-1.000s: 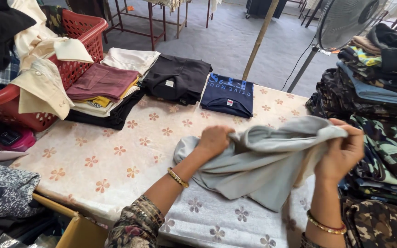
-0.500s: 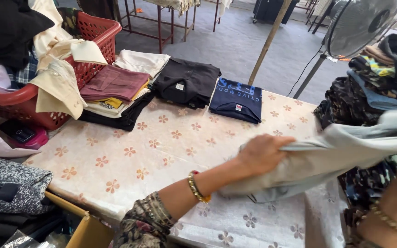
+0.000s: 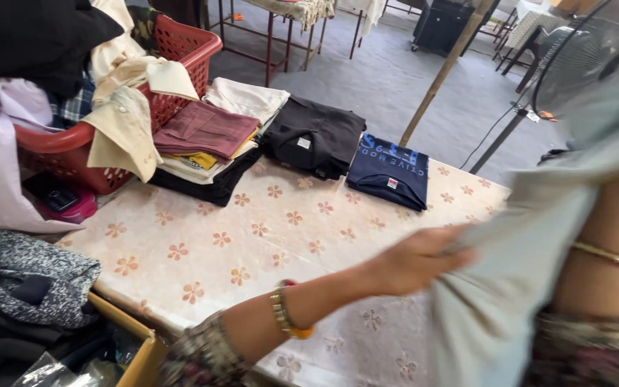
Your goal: Folding various items of clothing including shirts, trousers, and a polo shirt on a table.
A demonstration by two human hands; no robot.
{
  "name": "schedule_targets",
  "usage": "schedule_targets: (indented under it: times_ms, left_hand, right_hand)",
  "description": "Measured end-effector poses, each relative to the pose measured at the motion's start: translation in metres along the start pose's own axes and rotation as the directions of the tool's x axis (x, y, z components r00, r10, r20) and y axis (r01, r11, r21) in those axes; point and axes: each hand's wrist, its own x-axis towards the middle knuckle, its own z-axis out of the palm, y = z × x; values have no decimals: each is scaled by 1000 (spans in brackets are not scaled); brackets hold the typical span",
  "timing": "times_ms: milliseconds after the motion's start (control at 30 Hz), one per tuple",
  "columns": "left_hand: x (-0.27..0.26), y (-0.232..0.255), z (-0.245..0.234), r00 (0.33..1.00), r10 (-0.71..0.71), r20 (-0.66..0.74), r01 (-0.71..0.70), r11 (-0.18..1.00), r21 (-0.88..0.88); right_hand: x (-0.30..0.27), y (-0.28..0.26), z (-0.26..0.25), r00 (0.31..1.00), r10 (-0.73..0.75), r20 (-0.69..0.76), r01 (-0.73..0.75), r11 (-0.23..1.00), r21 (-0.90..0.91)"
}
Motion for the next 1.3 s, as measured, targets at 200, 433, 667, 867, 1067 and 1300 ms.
schedule_targets:
  times_ms: [200,433,667,867,1067,1300]
  left_hand:
    - [-143,-83,-115,824,-447,-347,296,864,-408]
    - [-263,-70,-169,279,-657,-700,560,703,-437]
    - [-262,-68,-137,666,-459,-587,709,634,309]
    - [-233,-25,-124,393,-848,-355,909,416,12]
    - [-256,-19,-151,435,-755,-491,695,628,-350]
    - [-310,-56,-170,696,-617,-369,496,783,-375]
  right_hand:
    - [-66,273,-29,998,-5,-66,-9,979,-205]
    - [-249,347,119,779,379,500,184,625,-759]
    - [-315,99,91,392,800,454,267,374,-888]
    - [-335,-56,-8,593,788,-166,-19,-192,-981]
    - [-402,-76,-43,601,784,-155,136,-291,-947]
    - [-403,-54,-48,771,550,-322,72,-577,-814]
